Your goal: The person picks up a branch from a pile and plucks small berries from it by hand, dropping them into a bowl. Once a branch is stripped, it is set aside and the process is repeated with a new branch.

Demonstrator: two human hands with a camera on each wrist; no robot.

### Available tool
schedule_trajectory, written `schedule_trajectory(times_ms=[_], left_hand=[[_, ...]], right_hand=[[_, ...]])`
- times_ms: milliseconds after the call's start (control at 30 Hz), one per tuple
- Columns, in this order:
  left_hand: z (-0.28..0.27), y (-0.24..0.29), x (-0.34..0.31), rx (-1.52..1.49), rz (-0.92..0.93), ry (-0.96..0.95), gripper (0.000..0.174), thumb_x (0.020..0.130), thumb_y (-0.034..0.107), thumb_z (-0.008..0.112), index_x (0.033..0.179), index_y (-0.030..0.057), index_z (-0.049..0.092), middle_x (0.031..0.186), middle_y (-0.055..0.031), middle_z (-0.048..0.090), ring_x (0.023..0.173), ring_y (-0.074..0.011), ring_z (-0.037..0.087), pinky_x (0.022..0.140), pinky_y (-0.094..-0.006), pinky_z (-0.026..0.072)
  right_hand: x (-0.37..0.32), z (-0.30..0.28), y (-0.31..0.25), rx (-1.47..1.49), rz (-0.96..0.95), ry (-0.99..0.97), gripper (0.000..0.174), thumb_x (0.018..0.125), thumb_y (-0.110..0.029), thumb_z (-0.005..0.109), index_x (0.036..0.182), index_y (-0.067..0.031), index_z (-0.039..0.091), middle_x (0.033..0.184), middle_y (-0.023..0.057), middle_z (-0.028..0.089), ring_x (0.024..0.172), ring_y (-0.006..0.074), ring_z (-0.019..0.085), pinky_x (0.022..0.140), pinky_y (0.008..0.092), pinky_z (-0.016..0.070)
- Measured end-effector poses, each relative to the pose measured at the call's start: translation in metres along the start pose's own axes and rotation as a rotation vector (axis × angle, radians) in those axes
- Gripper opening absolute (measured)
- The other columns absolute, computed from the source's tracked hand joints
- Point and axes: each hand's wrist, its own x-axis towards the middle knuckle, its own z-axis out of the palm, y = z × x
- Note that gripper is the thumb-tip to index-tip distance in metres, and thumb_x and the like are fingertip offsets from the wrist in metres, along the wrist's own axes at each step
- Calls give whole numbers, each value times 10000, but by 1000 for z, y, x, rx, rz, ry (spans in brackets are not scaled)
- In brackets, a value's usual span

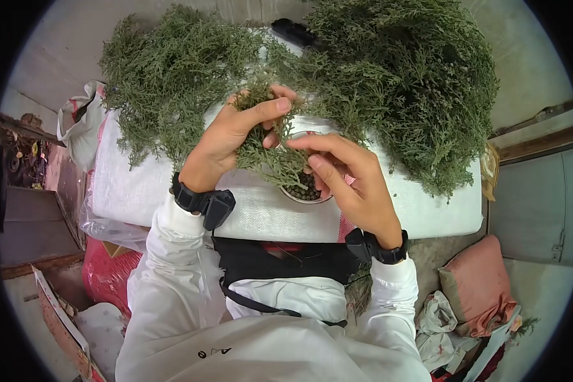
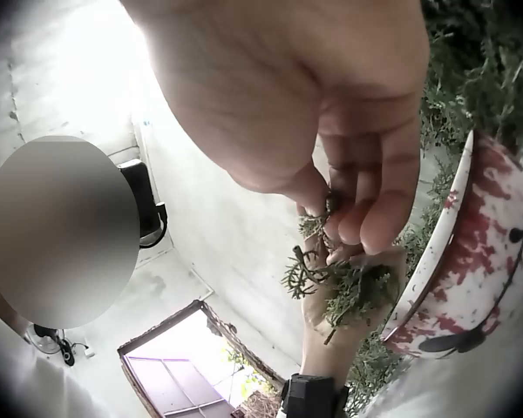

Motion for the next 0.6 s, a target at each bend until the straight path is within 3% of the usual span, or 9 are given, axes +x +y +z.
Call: schedule_trajectory(times_ms=[267, 367, 600], left_hand=[[1, 0, -2, 1, 32, -82, 236, 836, 132, 745, 1017, 16, 650, 825, -49, 650, 570, -103, 573, 540, -235, 476], [-2, -1, -1, 57, 54, -118, 239, 837, 134, 726, 1027, 35, 618, 924, -70, 660, 693, -112, 602, 533, -240, 478], [1, -2, -1, 98, 93, -23, 183, 828, 74, 694, 983, 30, 607, 886, -67, 656, 742, -120, 623, 531, -240, 473]], right_hand=[[-2, -2, 6, 5, 35, 38, 255, 1002, -106, 508, 1224, -8, 587, 849, 10, 584, 624, 58, 516, 567, 193, 416], [-5, -5, 7, -6, 27, 43, 259, 1002, -111, 511, 1229, -8, 580, 844, 5, 581, 630, 55, 513, 566, 193, 414], [-7, -2, 7, 11, 55, 65, 266, 997, -109, 521, 1235, -2, 568, 864, 12, 594, 632, 43, 490, 544, 195, 385]])
